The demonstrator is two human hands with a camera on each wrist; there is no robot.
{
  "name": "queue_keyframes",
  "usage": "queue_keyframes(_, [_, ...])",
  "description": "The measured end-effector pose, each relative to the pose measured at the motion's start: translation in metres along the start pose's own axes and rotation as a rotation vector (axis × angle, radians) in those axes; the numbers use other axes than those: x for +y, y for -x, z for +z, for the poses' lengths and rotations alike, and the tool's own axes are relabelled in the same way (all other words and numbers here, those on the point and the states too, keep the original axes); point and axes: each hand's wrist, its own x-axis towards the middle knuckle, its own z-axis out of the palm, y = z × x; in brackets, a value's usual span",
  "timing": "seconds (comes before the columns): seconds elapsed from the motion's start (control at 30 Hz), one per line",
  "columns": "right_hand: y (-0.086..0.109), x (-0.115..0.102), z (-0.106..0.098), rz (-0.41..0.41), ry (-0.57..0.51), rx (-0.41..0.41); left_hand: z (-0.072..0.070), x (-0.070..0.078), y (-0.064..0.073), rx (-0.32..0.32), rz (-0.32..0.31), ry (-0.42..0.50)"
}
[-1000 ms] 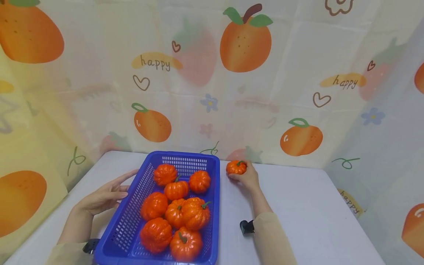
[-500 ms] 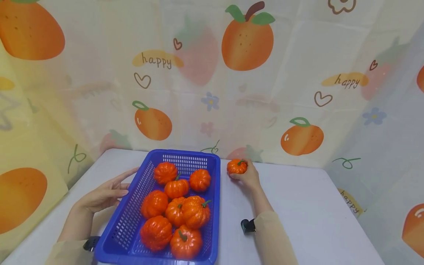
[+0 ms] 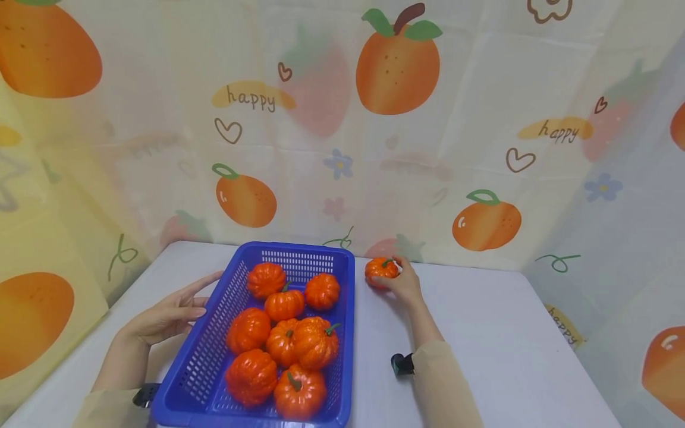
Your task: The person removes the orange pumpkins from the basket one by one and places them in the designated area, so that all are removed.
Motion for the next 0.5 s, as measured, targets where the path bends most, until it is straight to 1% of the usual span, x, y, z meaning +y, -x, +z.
queue_keyframes(0.07, [-0.001, 0.000, -0.002, -0.005, 0.004, -0.001, 0.000, 0.000, 0.000, 0.000, 0.001, 0.000])
queue_keyframes(0.27, [0.001, -0.007, -0.011, -0.003, -0.033, 0.011, 0.000, -0.001, 0.000, 0.010, 0.001, -0.005])
queue_keyframes(0.4, [0.003, -0.013, -0.016, -0.038, -0.053, 0.041, 0.001, -0.001, 0.000, 0.015, -0.001, -0.008])
queue_keyframes(0.5, [0.005, -0.019, -0.020, -0.083, -0.080, 0.076, 0.000, -0.001, 0.000, 0.006, 0.004, -0.009])
